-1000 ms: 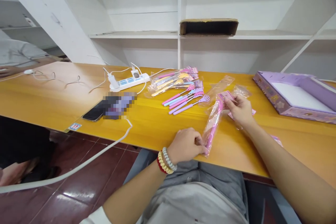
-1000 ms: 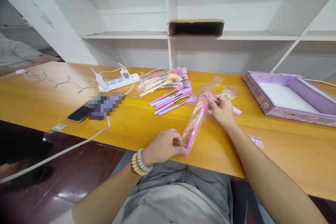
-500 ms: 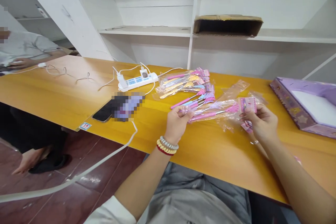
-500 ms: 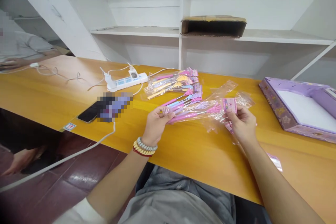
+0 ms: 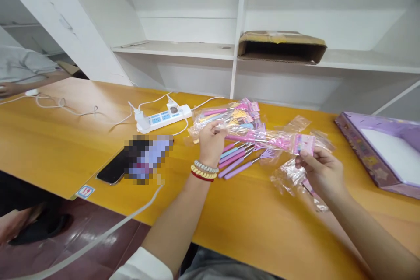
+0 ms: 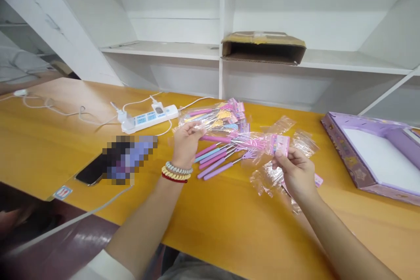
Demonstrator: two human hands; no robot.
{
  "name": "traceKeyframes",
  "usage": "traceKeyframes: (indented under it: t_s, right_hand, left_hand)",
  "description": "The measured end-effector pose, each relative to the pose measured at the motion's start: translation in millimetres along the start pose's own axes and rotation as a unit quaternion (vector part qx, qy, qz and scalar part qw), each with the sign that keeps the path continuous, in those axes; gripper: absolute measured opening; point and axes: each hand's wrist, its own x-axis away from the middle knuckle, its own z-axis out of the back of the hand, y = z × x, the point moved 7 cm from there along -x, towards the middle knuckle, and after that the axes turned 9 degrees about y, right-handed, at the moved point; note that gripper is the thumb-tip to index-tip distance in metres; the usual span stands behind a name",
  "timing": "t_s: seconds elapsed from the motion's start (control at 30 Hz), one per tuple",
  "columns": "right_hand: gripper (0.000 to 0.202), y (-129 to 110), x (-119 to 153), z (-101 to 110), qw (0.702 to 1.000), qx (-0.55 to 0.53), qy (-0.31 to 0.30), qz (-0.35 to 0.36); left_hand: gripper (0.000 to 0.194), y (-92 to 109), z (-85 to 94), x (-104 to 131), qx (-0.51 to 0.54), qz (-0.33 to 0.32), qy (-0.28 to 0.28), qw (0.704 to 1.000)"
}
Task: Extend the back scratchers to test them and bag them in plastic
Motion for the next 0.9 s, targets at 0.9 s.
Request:
traceKeyframes:
  t_s: [0.9]
  right_hand:
    - [0.056,33,-146,-176,0.895,0.402,-0.071,0.179]
  left_hand:
    - [0.012,-15,11.2,-110,-0.474,-0.307,0.2,0.8]
